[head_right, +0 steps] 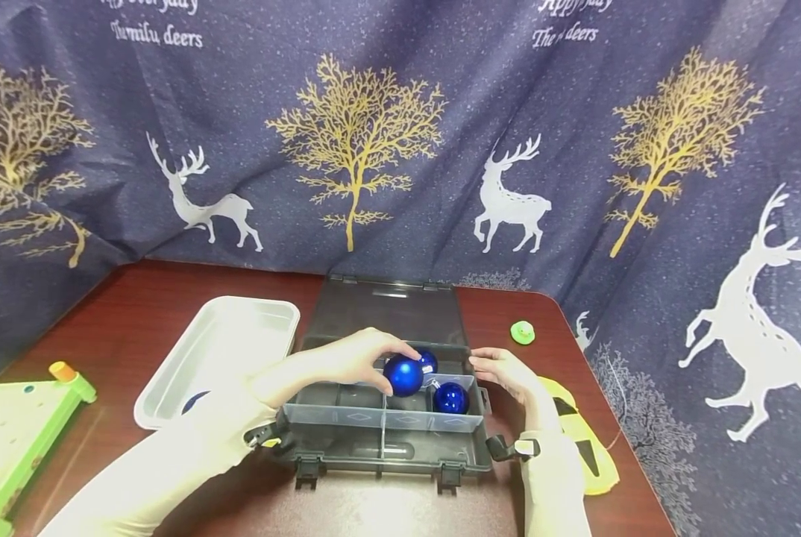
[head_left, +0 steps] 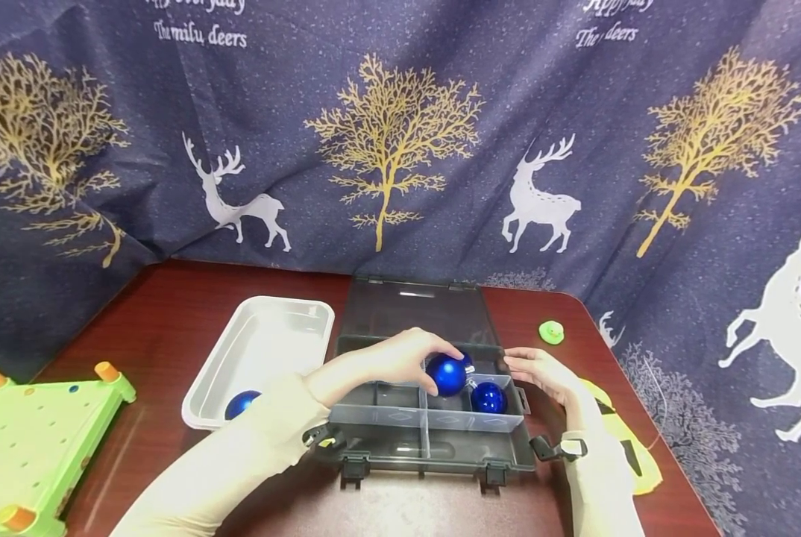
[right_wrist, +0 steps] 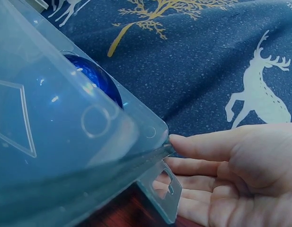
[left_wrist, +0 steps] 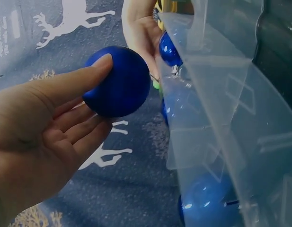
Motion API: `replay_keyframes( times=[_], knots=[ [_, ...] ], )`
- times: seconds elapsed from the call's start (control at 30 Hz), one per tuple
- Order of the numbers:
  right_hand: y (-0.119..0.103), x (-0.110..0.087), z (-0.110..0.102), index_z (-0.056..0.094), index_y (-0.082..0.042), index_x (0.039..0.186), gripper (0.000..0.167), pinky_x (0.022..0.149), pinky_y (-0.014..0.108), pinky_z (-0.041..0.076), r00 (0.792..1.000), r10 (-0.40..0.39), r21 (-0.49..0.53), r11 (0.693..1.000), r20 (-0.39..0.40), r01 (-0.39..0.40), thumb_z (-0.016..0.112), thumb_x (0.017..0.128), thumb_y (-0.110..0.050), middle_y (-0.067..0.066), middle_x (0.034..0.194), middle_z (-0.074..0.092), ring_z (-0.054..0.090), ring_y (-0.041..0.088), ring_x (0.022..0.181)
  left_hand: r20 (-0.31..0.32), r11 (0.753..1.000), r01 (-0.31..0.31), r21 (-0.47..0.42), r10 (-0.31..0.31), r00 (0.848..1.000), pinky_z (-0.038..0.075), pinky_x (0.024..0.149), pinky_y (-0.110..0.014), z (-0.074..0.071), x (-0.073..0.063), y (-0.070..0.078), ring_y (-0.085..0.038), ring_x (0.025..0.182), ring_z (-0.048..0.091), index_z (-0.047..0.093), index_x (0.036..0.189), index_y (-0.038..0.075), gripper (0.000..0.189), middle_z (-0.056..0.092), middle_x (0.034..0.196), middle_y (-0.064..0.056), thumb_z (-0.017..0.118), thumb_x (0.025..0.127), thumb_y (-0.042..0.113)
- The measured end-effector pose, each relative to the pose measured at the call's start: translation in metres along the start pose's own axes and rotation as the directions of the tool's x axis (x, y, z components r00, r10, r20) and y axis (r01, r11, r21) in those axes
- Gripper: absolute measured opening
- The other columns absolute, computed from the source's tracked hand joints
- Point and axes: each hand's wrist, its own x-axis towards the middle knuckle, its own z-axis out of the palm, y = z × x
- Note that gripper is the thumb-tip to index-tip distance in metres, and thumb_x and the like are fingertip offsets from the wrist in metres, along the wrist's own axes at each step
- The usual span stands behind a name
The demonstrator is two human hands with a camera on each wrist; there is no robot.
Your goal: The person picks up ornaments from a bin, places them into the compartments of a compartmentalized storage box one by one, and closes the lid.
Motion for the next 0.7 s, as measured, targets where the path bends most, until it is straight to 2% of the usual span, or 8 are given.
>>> replay_keyframes(
  times=[0.2,0.33,0.7],
  knots=[
    [0.001,0.001,0.000,0.035,0.021,0.137,0.056,0.092,0.020,0.052,1.000,0.006,0.003,1.000,-0.006,-0.006,0.054,0.099,-0.015,0.037,0.138,0.047,0.063,0.000,0.101,0.039,0.998,0.055,0.028,-0.056,0.998,0.045,0.107,-0.041,0.012,0.005,0.001,-0.024,0.127,0.056,0.062,0.132,0.014,0.059,0.063,0.133,-0.003,0.083,0.077,0.015],
    [0.002,0.001,0.000,0.035,0.021,0.138,0.055,0.093,0.021,0.052,1.000,0.008,0.002,1.000,0.002,-0.008,0.053,0.100,-0.014,0.037,0.138,0.047,0.063,0.001,0.102,0.045,0.998,0.062,0.020,-0.063,0.997,0.044,0.108,-0.036,0.018,0.007,0.000,-0.022,0.126,0.057,0.063,0.130,0.012,0.058,0.064,0.132,-0.003,0.084,0.076,0.014],
    [0.000,0.000,0.000,0.035,0.021,0.137,0.056,0.093,0.021,0.052,1.000,0.012,0.001,1.000,-0.003,-0.012,0.054,0.099,-0.015,0.036,0.138,0.048,0.064,0.001,0.102,0.065,0.994,0.101,0.042,-0.104,0.992,0.040,0.111,-0.035,0.027,0.012,-0.004,-0.020,0.130,0.055,0.063,0.131,0.012,0.058,0.063,0.134,-0.002,0.084,0.077,0.016]
  ],
)
